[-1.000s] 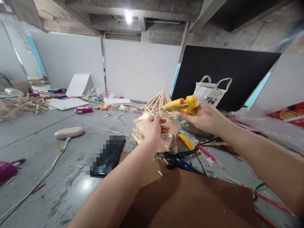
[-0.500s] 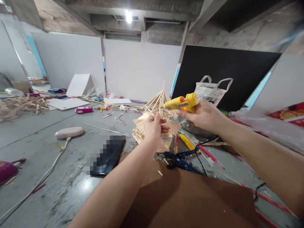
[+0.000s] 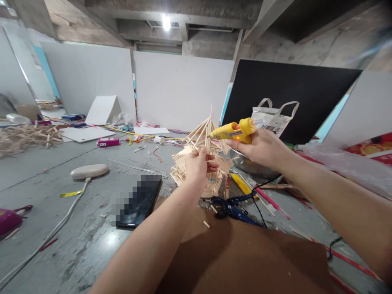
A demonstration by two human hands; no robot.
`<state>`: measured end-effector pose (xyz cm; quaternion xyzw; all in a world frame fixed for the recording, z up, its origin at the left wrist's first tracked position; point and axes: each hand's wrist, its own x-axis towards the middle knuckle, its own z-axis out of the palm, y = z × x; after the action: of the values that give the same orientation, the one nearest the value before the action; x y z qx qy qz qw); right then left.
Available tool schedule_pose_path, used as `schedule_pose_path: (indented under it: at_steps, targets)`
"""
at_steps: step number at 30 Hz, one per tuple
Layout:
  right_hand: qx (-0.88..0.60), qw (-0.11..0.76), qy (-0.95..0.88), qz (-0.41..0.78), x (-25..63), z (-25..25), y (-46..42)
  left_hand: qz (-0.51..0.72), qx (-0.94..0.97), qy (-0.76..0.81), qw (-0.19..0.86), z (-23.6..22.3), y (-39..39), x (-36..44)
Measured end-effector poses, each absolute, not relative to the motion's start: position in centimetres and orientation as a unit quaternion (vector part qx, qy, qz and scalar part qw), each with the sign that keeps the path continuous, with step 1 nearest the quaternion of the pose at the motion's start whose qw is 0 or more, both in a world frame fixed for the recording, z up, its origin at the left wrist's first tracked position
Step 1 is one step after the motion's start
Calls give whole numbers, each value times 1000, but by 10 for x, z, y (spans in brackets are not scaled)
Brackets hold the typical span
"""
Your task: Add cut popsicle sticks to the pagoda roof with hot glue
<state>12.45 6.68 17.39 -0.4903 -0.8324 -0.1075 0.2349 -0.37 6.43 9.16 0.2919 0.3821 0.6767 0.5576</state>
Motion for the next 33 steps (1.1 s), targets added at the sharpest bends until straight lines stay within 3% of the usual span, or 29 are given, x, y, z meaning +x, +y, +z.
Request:
schedule_pose_path:
  at_steps: [33]
  targets:
    - [-502,294,-806,-105,119,181,76,681,295,385,548,91,65,-4]
